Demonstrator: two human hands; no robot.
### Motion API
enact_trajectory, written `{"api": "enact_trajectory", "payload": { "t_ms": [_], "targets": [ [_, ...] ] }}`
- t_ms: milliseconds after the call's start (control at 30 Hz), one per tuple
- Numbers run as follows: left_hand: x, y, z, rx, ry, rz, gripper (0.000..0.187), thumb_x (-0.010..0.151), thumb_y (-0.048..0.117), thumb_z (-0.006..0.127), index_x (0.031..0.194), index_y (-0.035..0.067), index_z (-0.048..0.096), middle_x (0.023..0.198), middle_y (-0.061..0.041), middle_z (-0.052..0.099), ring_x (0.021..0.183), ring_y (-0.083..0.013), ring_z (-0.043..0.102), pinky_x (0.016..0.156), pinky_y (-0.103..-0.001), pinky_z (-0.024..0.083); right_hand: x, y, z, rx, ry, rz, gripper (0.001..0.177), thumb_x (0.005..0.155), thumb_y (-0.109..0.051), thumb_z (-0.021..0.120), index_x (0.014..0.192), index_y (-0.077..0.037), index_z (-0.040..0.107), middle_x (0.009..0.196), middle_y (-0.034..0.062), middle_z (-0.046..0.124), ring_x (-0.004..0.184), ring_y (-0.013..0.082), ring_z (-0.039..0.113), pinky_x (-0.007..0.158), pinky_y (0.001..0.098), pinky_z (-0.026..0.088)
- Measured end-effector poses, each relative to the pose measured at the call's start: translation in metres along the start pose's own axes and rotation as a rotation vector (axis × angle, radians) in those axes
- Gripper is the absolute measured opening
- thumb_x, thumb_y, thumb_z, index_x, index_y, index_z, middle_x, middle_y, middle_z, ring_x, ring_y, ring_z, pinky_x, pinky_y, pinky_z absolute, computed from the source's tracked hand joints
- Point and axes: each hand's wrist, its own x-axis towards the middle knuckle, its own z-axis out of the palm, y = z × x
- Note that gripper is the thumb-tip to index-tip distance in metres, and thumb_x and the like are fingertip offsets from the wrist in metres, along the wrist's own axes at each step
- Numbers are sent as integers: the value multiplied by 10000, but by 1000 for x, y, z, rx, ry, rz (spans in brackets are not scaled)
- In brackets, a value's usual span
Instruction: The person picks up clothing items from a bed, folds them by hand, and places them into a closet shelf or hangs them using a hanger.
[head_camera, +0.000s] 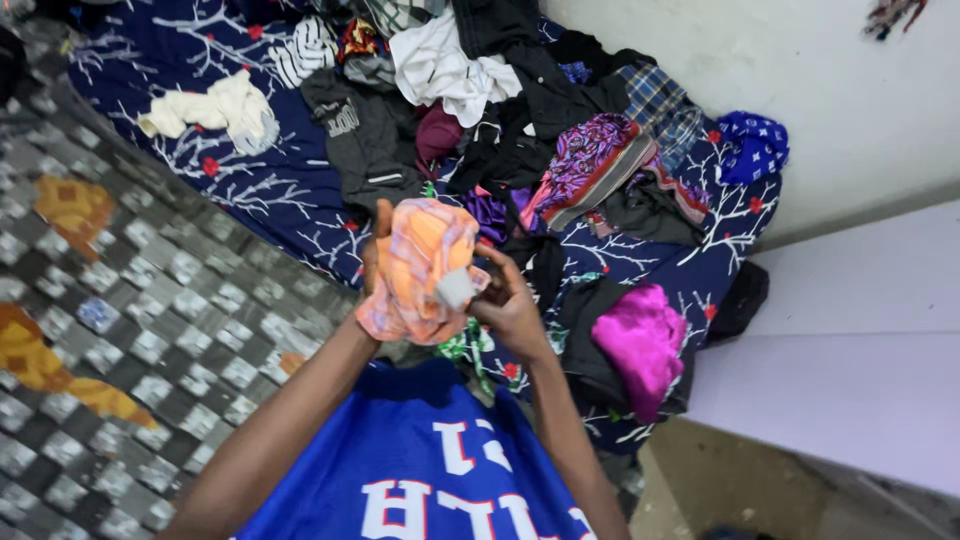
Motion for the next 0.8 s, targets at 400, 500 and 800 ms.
{"api": "enact_trajectory", "payload": {
  "t_ms": [400,500,800],
  "targets": [
    [-146,129,-83,1153,1154,142,499,940,358,755,1266,17,597,1146,-87,644,1012,-194,642,872,-348,535,-15,50,57,-149,478,-158,206,856,57,742,993,-49,630,941,-2,607,847,74,581,755,218,476],
    [-156,118,-81,1354,1075,308,417,931,249,749,1264,43,605,1174,-60,671,1037,-163,658,848,-296,560,-23,42,81,-325,500,-224,208,804,99,724,936,-30,628,1047,37,526,863,90,547,738,223,447],
    [-98,29,-96,876,576,-571,548,916,288,717,1393,100,525,1146,-23,653,955,-161,676,719,-353,625,-48,19,146,-340,450,-264,134,785,78,763,885,25,692,1450,127,539,1294,167,566,1022,289,504]
  ]
}}
